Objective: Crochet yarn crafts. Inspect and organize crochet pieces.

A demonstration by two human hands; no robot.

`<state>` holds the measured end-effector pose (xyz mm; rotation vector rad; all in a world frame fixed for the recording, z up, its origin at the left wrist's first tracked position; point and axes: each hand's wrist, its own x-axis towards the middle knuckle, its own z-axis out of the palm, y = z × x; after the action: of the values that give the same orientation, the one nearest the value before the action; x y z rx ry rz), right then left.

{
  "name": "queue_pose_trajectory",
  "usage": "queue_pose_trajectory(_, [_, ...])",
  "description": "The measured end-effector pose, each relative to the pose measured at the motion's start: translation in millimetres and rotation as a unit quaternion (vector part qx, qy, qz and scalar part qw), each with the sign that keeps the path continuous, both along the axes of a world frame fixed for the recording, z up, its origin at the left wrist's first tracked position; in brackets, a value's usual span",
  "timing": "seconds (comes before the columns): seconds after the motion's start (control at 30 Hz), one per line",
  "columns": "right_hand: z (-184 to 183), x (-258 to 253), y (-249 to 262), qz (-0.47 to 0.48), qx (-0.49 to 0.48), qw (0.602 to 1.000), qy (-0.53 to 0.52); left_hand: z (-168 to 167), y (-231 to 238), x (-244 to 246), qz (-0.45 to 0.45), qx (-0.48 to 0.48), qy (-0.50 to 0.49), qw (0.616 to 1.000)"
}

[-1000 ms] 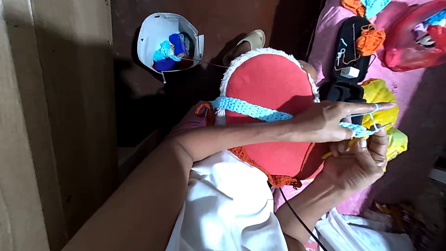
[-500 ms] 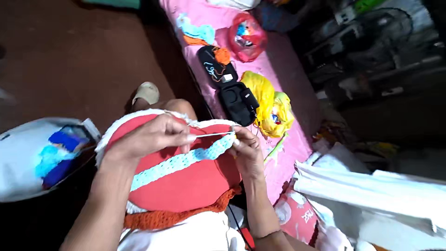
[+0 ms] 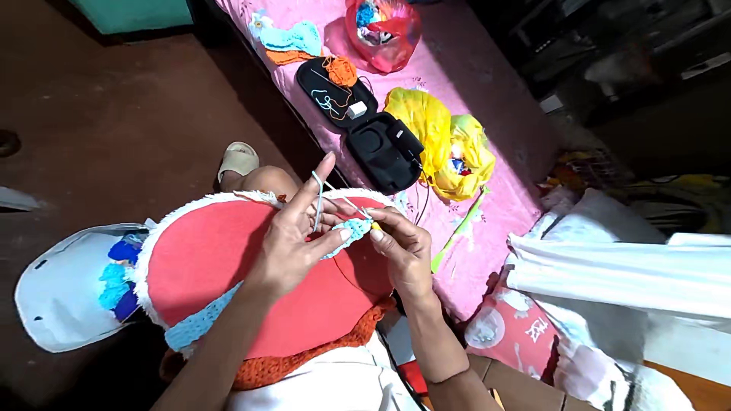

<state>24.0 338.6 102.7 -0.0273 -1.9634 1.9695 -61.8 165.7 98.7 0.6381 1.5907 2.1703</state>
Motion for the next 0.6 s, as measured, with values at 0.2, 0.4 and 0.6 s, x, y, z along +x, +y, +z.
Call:
queue_pose_trajectory(0.2, [-5,4,10,-0.004,0.091,0.996,0.003,5,12,7,0.039,-0.036,-0.061,0.997])
queue_pose_trajectory(0.4, [-13,5,27,0.026,0.237,0.970,0.049,4,10,9,0.062,-0.054,-0.040,0.996])
queue_pose_trajectory(0.6, [-10,5,28,-0.002,0.417,0.906,0.079,5,10,10,0.084,-0.076,-0.005,0.994])
